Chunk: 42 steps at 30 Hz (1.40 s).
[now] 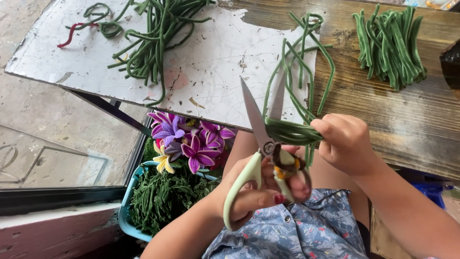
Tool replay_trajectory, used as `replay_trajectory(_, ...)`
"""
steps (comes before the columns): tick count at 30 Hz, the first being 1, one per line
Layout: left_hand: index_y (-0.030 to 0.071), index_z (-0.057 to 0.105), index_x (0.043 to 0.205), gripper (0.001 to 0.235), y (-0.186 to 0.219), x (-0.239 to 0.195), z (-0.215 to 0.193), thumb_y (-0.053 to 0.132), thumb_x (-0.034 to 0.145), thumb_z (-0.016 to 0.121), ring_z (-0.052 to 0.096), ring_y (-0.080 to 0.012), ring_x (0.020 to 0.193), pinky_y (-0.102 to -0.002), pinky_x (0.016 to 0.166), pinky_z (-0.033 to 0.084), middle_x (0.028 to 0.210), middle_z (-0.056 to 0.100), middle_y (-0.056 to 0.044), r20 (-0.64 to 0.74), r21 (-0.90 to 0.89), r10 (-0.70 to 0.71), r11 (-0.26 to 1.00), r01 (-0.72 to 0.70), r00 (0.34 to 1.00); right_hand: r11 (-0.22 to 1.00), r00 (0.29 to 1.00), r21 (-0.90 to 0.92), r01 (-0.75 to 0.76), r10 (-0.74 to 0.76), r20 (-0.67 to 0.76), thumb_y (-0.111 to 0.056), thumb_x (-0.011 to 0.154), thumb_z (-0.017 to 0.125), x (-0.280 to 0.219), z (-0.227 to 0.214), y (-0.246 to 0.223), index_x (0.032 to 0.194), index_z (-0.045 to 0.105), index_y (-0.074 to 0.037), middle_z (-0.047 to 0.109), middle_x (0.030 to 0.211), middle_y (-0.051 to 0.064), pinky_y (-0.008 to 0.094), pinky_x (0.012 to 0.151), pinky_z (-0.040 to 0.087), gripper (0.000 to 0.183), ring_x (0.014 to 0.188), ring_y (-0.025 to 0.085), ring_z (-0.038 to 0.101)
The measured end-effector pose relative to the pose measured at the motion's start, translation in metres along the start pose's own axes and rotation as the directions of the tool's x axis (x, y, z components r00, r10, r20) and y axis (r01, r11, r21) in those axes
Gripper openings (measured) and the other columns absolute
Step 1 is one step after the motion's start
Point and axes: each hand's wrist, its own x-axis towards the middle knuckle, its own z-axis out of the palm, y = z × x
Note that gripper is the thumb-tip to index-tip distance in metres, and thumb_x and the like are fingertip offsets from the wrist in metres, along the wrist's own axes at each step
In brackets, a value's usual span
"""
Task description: The person trims long green plant stems using shears, cutting them into shorter pieces and arranging them into a neat pile on the table. The person repeatedly picks up stems, aligns them, and cuts them to a uniform length.
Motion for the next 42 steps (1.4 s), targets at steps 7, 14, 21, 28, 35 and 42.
replay_trajectory(7,-0.011,0.057,0.117,0.045,0.001,-0.008,-0.006,0.015,0.088,0.079,0.065,-0.0171,0.052,-0.024,0.048,0.058,0.073,0.066,-0.014,-0.342,0.158,-0.151,0.964,0.215,0.927,0.998,0.998,-0.032,0.058,-0.058,0.013,0.023,0.074,0.04,-0.025,0.012,0.029,0.151,0.044,-0.02,0.037,0.069,0.004,0.037,0.051,0.031,0.089,0.059,0.024,0.033)
replay_trajectory(14,0.0,0.024,0.162,0.087,0.014,-0.019,-0.024,0.007,0.088,0.07,0.054,-0.0366,0.14,-0.052,0.122,0.045,0.14,0.058,-0.023,-0.02,-0.018,-0.199,0.98,0.199,0.98,0.998,1.0,-0.068,0.011,-0.013,-0.025,0.022,0.081,0.045,-0.022,-0.004,0.061,0.105,0.063,-0.004,0.051,0.068,0.005,0.03,0.045,0.037,0.04,0.053,0.017,0.044)
replay_trajectory(21,-0.006,0.023,0.158,0.087,0.052,-0.019,-0.018,0.025,0.091,0.069,0.056,-0.0302,0.136,-0.045,0.122,0.039,0.141,0.057,-0.02,-0.216,0.437,0.026,0.896,0.073,0.976,0.716,0.835,-0.431,-0.549,0.496,-0.239,-0.013,0.147,0.039,-0.01,-0.059,0.157,0.123,0.055,0.007,0.054,0.099,0.013,0.036,0.064,0.042,0.035,0.075,0.023,0.052)
replay_trajectory(28,0.002,0.034,0.158,0.084,0.071,-0.015,-0.02,0.012,0.083,0.072,0.062,-0.022,0.125,-0.035,0.112,0.044,0.131,0.067,-0.016,-0.399,0.582,0.071,0.79,0.193,0.914,0.317,0.224,-0.868,-0.381,0.943,0.246,-0.031,0.11,0.031,0.065,-0.014,0.157,0.169,0.017,-0.007,0.076,0.124,0.025,0.054,0.071,0.057,0.065,0.105,0.048,0.073)
replay_trajectory(35,0.005,0.037,0.148,0.073,0.114,0.031,-0.078,0.012,0.085,0.074,0.068,-0.0312,0.081,-0.046,0.061,0.054,0.113,0.072,-0.018,-0.605,0.692,0.287,-0.271,0.669,0.743,0.284,0.524,-0.946,-0.154,0.835,0.166,-0.06,0.124,0.022,0.039,-0.027,0.187,0.132,0.067,-0.012,0.082,0.096,0.014,0.041,0.044,0.058,0.066,0.073,0.035,0.083)
replay_trajectory(42,0.007,0.066,0.112,0.022,0.134,0.087,-0.143,0.023,0.097,0.061,0.056,-0.0362,0.11,-0.048,0.079,0.056,0.11,0.067,-0.016,-0.684,0.387,0.294,-0.63,0.674,0.668,0.493,0.842,-0.837,-0.239,0.535,0.075,-0.06,0.126,0.049,0.058,-0.039,0.139,0.135,0.08,-0.03,0.072,0.097,0.003,0.039,0.045,0.048,0.044,0.066,0.025,0.069)
